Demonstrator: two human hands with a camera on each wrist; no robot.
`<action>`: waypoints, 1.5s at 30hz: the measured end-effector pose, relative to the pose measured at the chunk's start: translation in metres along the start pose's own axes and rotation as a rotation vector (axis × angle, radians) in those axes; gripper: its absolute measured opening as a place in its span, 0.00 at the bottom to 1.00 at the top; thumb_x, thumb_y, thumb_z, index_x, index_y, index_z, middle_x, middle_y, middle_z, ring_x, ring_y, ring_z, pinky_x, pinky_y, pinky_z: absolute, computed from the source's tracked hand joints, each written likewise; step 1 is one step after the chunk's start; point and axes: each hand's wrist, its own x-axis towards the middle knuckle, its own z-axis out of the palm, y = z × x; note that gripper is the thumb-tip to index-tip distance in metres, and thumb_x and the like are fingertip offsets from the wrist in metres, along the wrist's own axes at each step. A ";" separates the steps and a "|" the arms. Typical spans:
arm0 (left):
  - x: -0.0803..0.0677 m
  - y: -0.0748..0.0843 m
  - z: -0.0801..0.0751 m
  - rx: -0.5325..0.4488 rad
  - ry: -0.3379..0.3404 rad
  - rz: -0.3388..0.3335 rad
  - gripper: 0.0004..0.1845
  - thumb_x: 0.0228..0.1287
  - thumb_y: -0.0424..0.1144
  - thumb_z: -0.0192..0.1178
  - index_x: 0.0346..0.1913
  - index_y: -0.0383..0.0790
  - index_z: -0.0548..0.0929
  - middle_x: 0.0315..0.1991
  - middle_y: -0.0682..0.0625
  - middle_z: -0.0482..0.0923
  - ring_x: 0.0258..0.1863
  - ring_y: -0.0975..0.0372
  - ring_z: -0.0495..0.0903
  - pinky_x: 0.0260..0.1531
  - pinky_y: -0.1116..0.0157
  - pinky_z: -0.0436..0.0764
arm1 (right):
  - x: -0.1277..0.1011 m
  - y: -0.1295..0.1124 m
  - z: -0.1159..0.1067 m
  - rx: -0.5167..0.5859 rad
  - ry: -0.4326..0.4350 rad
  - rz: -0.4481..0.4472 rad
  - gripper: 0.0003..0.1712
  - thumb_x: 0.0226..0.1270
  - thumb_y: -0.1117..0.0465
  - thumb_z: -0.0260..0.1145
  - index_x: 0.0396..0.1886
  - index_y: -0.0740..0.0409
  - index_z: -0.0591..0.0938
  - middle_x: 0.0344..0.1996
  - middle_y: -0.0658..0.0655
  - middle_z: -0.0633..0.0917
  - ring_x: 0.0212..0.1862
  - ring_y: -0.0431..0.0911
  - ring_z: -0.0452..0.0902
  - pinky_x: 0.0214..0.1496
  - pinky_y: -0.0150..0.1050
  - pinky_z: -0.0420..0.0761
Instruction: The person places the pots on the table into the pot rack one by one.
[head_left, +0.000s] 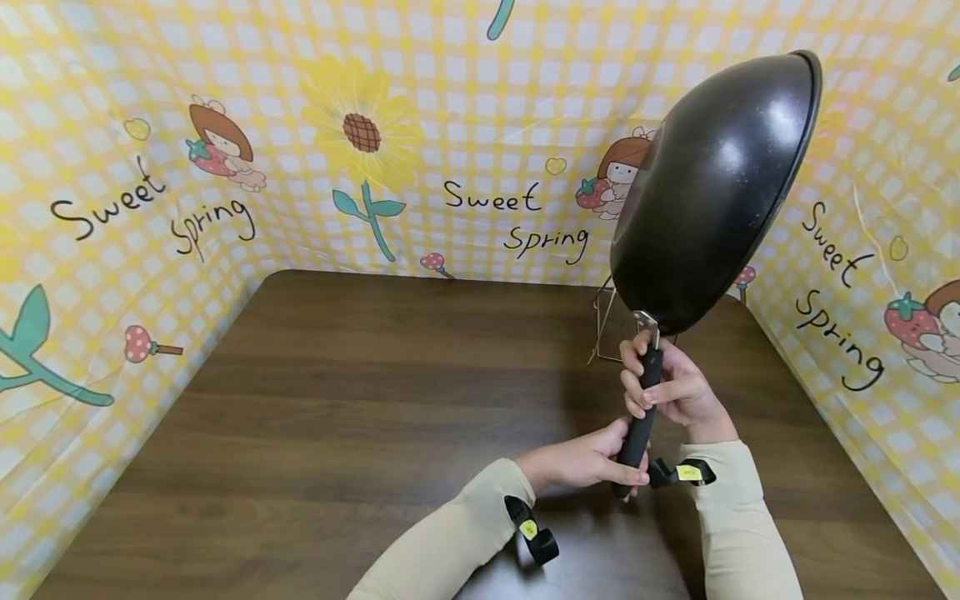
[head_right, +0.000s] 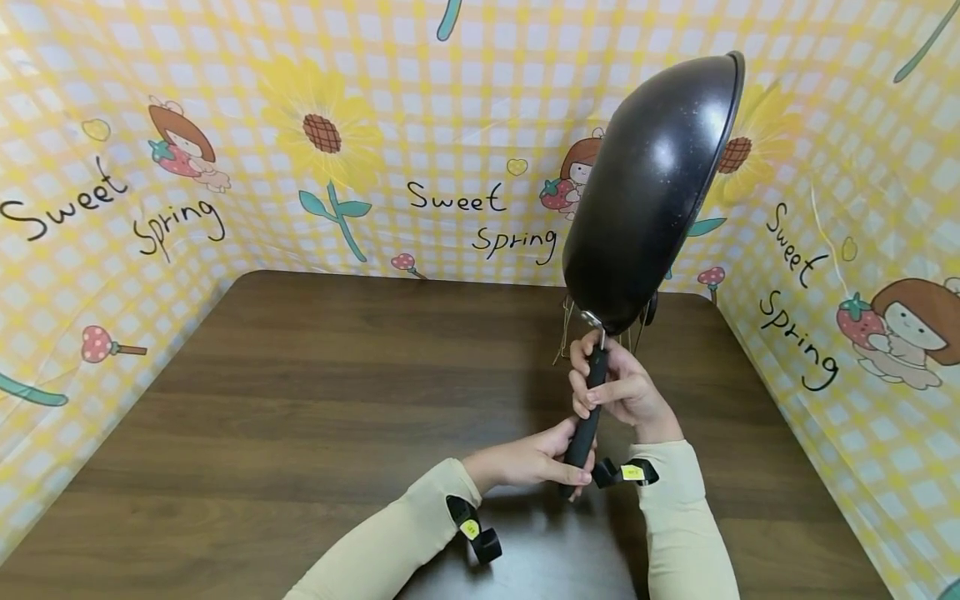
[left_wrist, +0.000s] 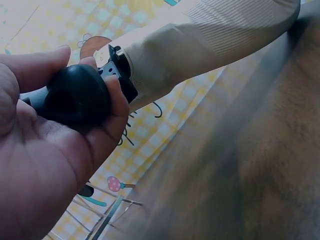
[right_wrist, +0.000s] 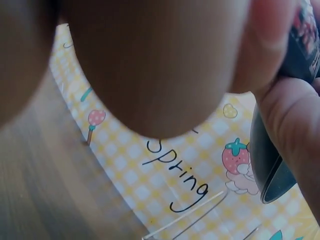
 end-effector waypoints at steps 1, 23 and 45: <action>0.001 -0.001 0.000 -0.001 -0.005 -0.004 0.17 0.68 0.16 0.48 0.53 0.21 0.54 0.30 0.46 0.71 0.25 0.67 0.75 0.32 0.73 0.76 | -0.001 0.000 0.000 -0.006 0.002 0.003 0.23 0.58 0.83 0.49 0.52 0.64 0.62 0.34 0.60 0.55 0.25 0.54 0.58 0.35 0.40 0.79; 0.014 -0.015 0.006 -0.054 0.079 -0.099 0.13 0.69 0.20 0.51 0.49 0.30 0.60 0.27 0.50 0.73 0.24 0.66 0.76 0.31 0.73 0.76 | -0.029 0.002 -0.023 0.072 0.027 0.014 0.24 0.59 0.83 0.47 0.54 0.65 0.62 0.35 0.60 0.56 0.26 0.53 0.57 0.41 0.41 0.82; 0.018 -0.027 0.007 -0.085 0.148 -0.171 0.15 0.68 0.20 0.53 0.44 0.39 0.60 0.26 0.49 0.74 0.24 0.65 0.76 0.30 0.72 0.75 | -0.044 0.010 -0.035 0.170 0.041 0.054 0.24 0.60 0.82 0.48 0.55 0.62 0.64 0.34 0.58 0.56 0.28 0.52 0.58 0.46 0.41 0.82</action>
